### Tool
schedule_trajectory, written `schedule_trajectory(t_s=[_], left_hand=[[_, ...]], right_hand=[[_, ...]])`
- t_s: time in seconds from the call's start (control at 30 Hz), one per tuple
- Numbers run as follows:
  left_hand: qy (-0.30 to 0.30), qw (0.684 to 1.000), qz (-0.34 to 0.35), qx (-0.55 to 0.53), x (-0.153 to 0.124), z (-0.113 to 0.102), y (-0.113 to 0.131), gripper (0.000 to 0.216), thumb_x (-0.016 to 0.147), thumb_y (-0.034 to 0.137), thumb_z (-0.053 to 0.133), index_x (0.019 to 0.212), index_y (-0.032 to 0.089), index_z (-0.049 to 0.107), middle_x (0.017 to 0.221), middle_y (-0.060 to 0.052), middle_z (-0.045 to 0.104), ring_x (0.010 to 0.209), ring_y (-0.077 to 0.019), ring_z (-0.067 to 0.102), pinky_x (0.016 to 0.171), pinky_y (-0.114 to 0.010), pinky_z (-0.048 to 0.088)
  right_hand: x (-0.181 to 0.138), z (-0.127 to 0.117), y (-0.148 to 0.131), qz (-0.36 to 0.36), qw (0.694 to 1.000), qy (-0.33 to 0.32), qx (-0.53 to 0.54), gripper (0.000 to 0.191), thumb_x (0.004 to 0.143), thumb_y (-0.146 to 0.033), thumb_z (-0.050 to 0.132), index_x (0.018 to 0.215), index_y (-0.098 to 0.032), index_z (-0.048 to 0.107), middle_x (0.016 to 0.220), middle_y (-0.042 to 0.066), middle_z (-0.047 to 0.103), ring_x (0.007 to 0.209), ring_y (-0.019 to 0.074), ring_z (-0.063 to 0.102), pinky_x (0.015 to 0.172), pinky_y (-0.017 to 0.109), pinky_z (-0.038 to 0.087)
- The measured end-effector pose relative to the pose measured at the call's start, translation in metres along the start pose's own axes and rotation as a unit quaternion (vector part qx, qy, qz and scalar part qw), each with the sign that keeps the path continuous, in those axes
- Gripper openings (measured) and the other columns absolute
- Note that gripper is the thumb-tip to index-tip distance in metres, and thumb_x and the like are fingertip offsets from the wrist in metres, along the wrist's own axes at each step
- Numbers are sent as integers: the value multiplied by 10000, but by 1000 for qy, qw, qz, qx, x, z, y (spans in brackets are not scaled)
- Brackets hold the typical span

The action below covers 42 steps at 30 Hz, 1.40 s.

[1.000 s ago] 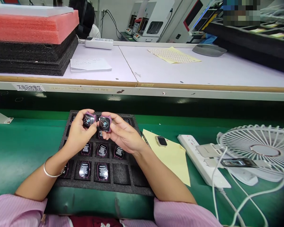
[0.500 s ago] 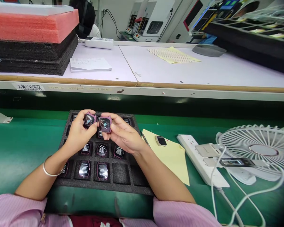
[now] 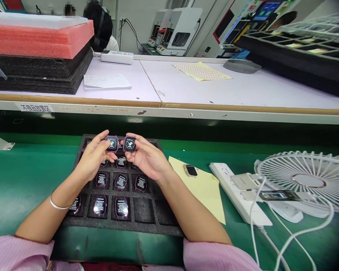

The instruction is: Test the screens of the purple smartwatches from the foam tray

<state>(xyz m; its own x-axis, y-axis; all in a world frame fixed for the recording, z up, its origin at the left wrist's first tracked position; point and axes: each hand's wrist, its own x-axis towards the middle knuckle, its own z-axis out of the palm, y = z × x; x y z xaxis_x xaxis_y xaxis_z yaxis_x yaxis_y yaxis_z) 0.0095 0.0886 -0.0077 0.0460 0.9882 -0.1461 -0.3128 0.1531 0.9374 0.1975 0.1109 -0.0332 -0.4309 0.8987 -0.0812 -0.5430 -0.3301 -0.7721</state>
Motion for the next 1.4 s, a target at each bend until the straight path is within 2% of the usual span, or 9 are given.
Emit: schedule_trajectory(t_s=[0.13, 0.27, 0.43, 0.63, 0.9, 1.17, 1.4], left_hand=[[-10, 1000, 6, 3, 1, -1, 0, 636, 839, 316, 701, 1418, 124, 521, 842, -29, 689, 599, -143, 689, 579, -263, 589], [-19, 999, 24, 20, 2, -4, -1, 567, 831, 340, 724, 1347, 145, 591, 875, -30, 696, 637, -157, 730, 633, -278, 644], [-36, 998, 42, 41, 2, -5, -5, 455, 774, 283, 741, 1199, 163, 635, 908, -14, 693, 641, -162, 747, 651, -281, 670], [-50, 996, 42, 54, 2, -5, -5, 393, 748, 268, 717, 1105, 158, 593, 916, -18, 705, 620, -168, 749, 626, -261, 664], [-59, 996, 41, 53, 0, -3, -4, 415, 719, 254, 717, 1098, 152, 582, 954, -30, 716, 623, -171, 752, 624, -256, 662], [-62, 996, 48, 48, -1, -3, -5, 413, 717, 220, 743, 1092, 149, 586, 949, -18, 711, 619, -172, 753, 615, -242, 659], [-63, 995, 57, 49, 0, -3, -7, 404, 732, 221, 764, 1085, 147, 582, 953, -19, 710, 611, -172, 752, 610, -234, 660]], right_hand=[[-1, 1, 2, -21, 999, 4, -30, 452, 820, -355, 833, 1206, -228, 637, 969, 26, 694, 681, 127, 618, 626, 258, 517], [-3, 3, 4, -43, 995, 1, -86, 521, 815, -298, 796, 1289, -250, 584, 962, 15, 673, 716, 142, 634, 676, 290, 532], [-4, 4, 6, -69, 989, -11, -132, 455, 790, -251, 768, 1208, -233, 590, 923, -1, 648, 677, 133, 617, 645, 289, 505], [-5, 5, 6, -81, 985, -13, -153, 428, 802, -270, 768, 1187, -220, 588, 868, -11, 642, 650, 128, 612, 613, 279, 475], [-4, 4, 7, -93, 981, -7, -173, 423, 831, -355, 789, 1176, -213, 590, 842, -12, 629, 619, 122, 592, 601, 282, 461], [-6, 7, 5, -91, 980, -9, -176, 439, 787, -278, 774, 1176, -214, 578, 884, -12, 641, 625, 112, 596, 606, 272, 460], [-7, 7, 5, -102, 976, -16, -189, 420, 805, -282, 753, 1182, -220, 577, 918, -3, 641, 640, 111, 597, 612, 278, 461]])
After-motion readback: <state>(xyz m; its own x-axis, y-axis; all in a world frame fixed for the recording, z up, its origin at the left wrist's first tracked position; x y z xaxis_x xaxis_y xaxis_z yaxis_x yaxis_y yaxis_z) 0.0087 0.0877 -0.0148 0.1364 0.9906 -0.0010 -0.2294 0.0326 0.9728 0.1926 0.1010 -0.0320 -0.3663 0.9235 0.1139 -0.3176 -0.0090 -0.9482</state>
